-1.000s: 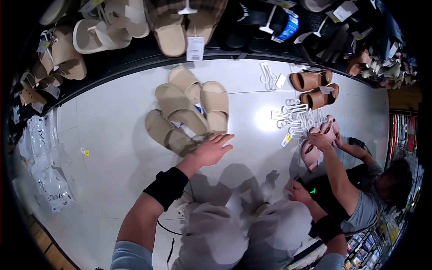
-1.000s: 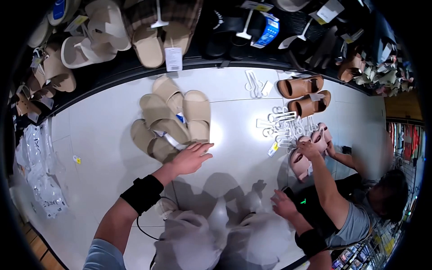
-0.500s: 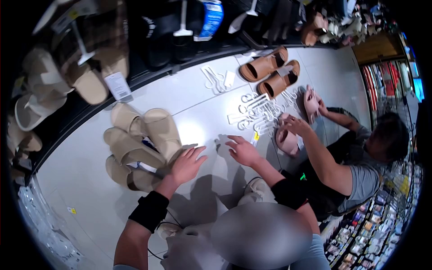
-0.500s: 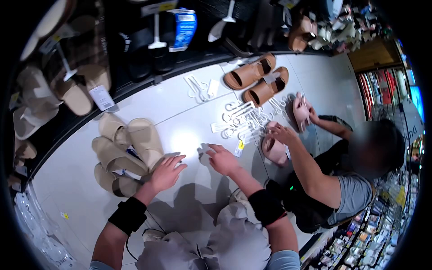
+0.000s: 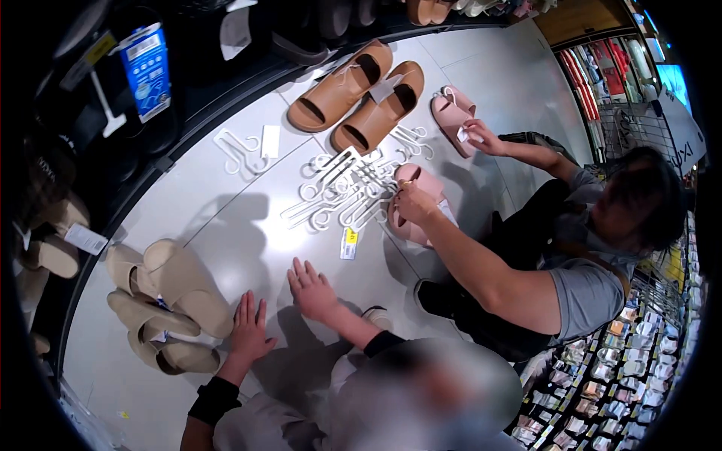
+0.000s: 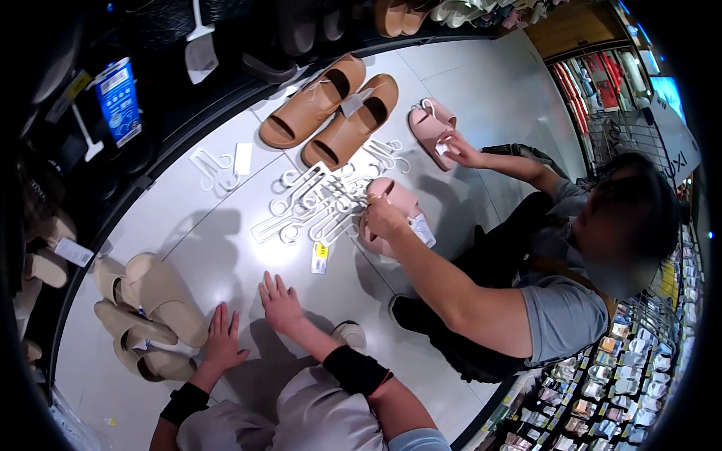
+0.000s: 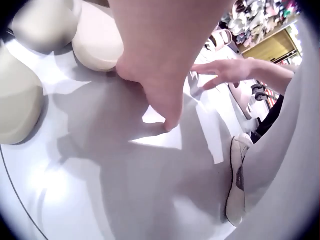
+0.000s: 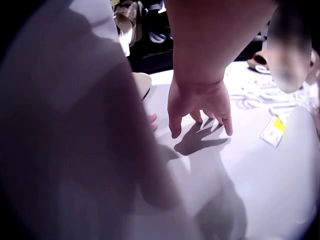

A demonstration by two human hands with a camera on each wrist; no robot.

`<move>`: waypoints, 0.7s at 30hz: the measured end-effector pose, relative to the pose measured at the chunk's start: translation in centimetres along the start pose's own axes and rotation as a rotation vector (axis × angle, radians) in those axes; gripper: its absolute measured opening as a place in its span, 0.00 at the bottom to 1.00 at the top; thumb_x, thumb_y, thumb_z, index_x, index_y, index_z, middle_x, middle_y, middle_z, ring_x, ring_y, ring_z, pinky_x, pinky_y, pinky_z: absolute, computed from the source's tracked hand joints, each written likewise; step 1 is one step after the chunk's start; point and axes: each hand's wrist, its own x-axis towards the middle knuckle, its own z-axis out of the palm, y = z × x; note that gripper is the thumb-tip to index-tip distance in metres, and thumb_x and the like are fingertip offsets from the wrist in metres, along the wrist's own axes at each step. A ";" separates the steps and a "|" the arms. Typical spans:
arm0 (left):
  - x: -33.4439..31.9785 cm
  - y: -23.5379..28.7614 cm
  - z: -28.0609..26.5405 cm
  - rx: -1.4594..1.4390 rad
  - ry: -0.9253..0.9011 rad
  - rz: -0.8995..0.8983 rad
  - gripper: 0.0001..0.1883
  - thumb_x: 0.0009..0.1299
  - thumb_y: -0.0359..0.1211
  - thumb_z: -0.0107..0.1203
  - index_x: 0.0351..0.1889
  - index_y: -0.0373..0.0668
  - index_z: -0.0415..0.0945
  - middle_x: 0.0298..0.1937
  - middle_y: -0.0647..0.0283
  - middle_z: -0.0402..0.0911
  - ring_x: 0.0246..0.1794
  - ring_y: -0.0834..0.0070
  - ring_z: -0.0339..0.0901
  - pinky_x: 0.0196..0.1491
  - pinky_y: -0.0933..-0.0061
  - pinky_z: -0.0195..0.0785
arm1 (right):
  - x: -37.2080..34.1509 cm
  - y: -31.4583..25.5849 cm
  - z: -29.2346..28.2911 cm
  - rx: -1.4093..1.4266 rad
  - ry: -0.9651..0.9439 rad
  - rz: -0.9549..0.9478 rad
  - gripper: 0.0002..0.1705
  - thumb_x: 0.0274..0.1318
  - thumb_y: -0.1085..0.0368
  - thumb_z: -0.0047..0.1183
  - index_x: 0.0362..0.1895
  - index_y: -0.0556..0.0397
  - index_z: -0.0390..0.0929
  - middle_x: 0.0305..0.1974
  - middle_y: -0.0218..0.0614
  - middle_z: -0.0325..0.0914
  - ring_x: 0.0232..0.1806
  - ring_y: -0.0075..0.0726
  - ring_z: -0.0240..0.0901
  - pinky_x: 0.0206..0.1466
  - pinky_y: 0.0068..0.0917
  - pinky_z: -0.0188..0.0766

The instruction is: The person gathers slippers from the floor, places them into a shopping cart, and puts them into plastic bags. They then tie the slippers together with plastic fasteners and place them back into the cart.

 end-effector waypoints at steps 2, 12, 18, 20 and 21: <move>0.3 -0.1 0.7 -0.004 -0.013 -0.016 0.55 0.46 0.50 0.63 0.68 0.38 0.44 0.70 0.40 0.34 0.71 0.48 0.31 0.69 0.54 0.31 | -0.9 0.4 1.3 -0.140 0.124 -0.061 0.39 0.49 0.64 0.45 0.67 0.51 0.48 0.69 0.45 0.38 0.70 0.53 0.39 0.61 0.50 0.55; 0.5 -0.5 -0.1 -0.062 -0.073 0.019 0.54 0.46 0.50 0.64 0.65 0.32 0.47 0.68 0.35 0.37 0.70 0.44 0.31 0.68 0.53 0.36 | -0.5 0.0 1.6 -0.222 0.148 -0.081 0.38 0.44 0.67 0.44 0.64 0.61 0.51 0.67 0.53 0.44 0.68 0.58 0.42 0.60 0.53 0.55; -3.8 -2.4 -4.9 -0.755 0.204 -0.006 0.19 0.66 0.37 0.50 0.53 0.40 0.68 0.58 0.56 0.69 0.54 0.64 0.70 0.56 0.62 0.61 | 0.0 0.8 -1.4 -0.064 -0.031 -0.224 0.45 0.41 0.64 0.55 0.64 0.61 0.50 0.66 0.60 0.41 0.67 0.67 0.40 0.65 0.48 0.50; -6.5 -3.3 -4.8 -1.160 0.404 -0.271 0.14 0.66 0.30 0.50 0.49 0.39 0.70 0.49 0.61 0.75 0.44 0.73 0.74 0.48 0.71 0.65 | 0.4 0.9 -2.5 -0.088 -0.136 -0.232 0.43 0.44 0.61 0.56 0.64 0.60 0.51 0.66 0.61 0.41 0.66 0.68 0.40 0.65 0.47 0.50; -8.1 -4.3 -3.3 -1.080 0.690 -0.309 0.11 0.64 0.24 0.50 0.44 0.38 0.71 0.43 0.63 0.76 0.36 0.79 0.74 0.42 0.77 0.66 | 0.7 0.5 -2.7 -0.098 -0.156 -0.224 0.40 0.47 0.59 0.54 0.64 0.58 0.53 0.65 0.61 0.43 0.65 0.67 0.43 0.65 0.46 0.52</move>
